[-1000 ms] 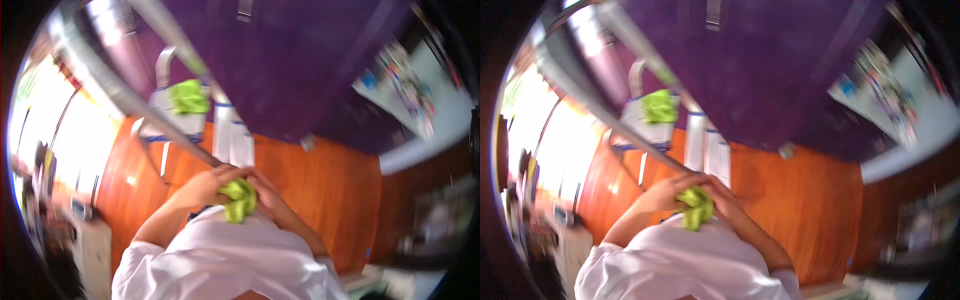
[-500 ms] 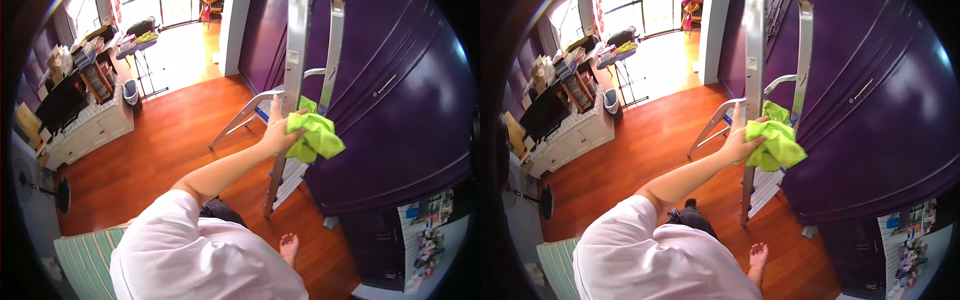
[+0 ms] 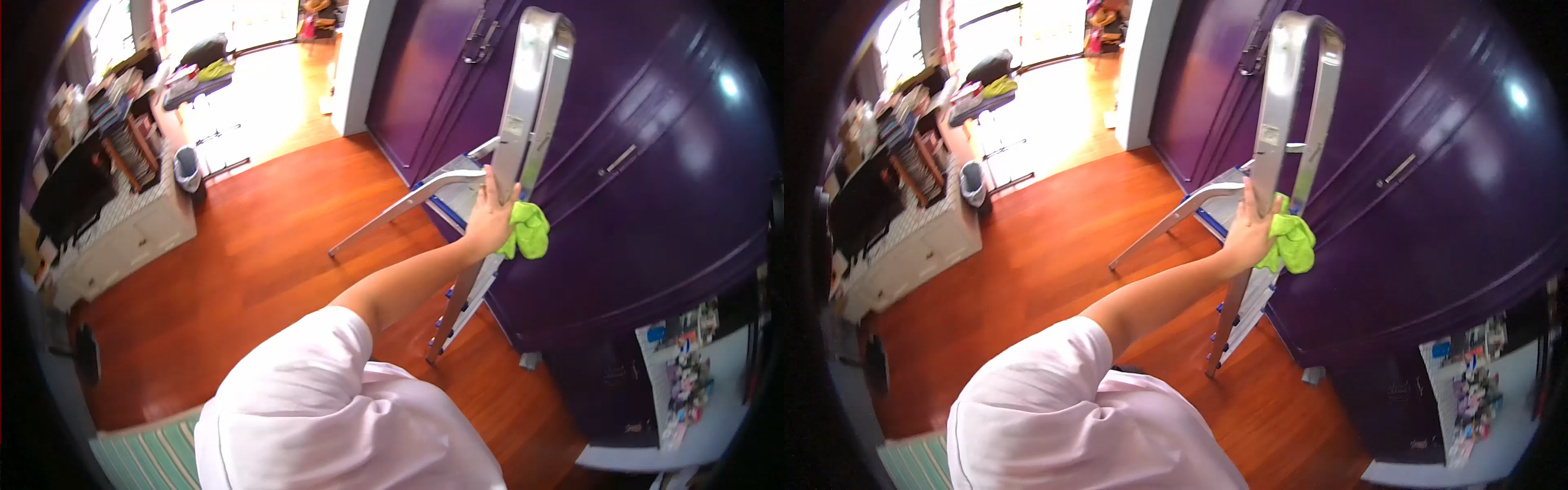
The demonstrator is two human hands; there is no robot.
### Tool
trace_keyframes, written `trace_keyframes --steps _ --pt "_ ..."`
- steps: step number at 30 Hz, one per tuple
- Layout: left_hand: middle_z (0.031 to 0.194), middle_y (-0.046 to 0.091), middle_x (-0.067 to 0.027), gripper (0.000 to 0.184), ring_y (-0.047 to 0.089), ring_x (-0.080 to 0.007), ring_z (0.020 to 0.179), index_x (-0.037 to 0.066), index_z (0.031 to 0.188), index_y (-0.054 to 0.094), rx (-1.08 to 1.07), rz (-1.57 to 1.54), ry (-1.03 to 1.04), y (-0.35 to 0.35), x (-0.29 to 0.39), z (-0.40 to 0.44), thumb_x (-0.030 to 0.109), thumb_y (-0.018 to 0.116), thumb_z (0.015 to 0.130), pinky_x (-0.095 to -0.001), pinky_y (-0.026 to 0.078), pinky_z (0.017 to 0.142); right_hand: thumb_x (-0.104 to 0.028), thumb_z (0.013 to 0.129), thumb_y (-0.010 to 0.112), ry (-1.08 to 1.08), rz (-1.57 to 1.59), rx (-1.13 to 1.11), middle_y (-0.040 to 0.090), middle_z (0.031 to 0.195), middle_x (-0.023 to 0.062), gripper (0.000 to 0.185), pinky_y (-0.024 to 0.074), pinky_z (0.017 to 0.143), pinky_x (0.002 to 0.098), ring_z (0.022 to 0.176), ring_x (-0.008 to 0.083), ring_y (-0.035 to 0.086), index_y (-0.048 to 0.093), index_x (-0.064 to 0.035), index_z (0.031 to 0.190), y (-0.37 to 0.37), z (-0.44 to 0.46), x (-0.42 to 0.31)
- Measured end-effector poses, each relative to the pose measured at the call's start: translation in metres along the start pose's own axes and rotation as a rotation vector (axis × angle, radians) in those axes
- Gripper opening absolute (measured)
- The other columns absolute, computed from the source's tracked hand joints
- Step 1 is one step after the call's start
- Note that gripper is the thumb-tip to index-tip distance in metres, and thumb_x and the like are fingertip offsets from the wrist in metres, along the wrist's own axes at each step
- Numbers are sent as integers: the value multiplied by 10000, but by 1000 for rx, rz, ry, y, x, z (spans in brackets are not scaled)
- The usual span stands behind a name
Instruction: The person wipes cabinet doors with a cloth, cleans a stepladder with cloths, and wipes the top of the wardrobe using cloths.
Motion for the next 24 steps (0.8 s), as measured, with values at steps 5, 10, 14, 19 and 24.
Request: trace_keyframes --steps 5,10,14,19,24 --pt "1422 -45 -439 637 138 -555 1340 167 1413 391 66 23 179 14 -3 4 130 594 811 -487 216 1102 -363 884 569 -34 -24 70 647 944 99 342 484 786 391 871 241 609 617 -59 1032 -1 -21 10" --pt "1412 -60 -444 655 163 -578 1320 174 1378 449 -59 -64 190 -12 10 4 75 631 757 -461 303 1068 -359 875 580 11 -50 149 648 982 110 380 481 806 390 899 246 608 615 -35 1072 -2 -46 59" --pt "1462 221 -290 561 194 -461 1364 100 1342 464 -98 -62 366 -30 1 -4 52 580 796 -461 211 1117 -355 868 589 63 -168 159 650 1012 119 414 479 822 389 921 250 608 612 -16 1104 13 -46 117" --pt "1225 541 -106 366 524 -213 1110 -1 1251 492 -453 -786 -249 -39 -81 -44 52 513 889 -328 414 963 -461 835 531 -43 -571 195 662 1000 149 448 461 807 385 928 273 611 669 -92 1050 30 -1 145" --pt "1111 579 -104 343 571 -199 998 12 1220 496 -561 -775 -356 -60 -174 -88 153 567 915 -334 484 838 -326 799 550 -160 -614 311 664 904 185 317 485 746 410 841 299 638 677 -61 919 52 0 51"
Point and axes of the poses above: each hand's wrist, its own z-axis towards the middle knuckle, its own y-axis out of the palm, x = y × z, the point moved 8 cm from there along z, towards the middle knuckle
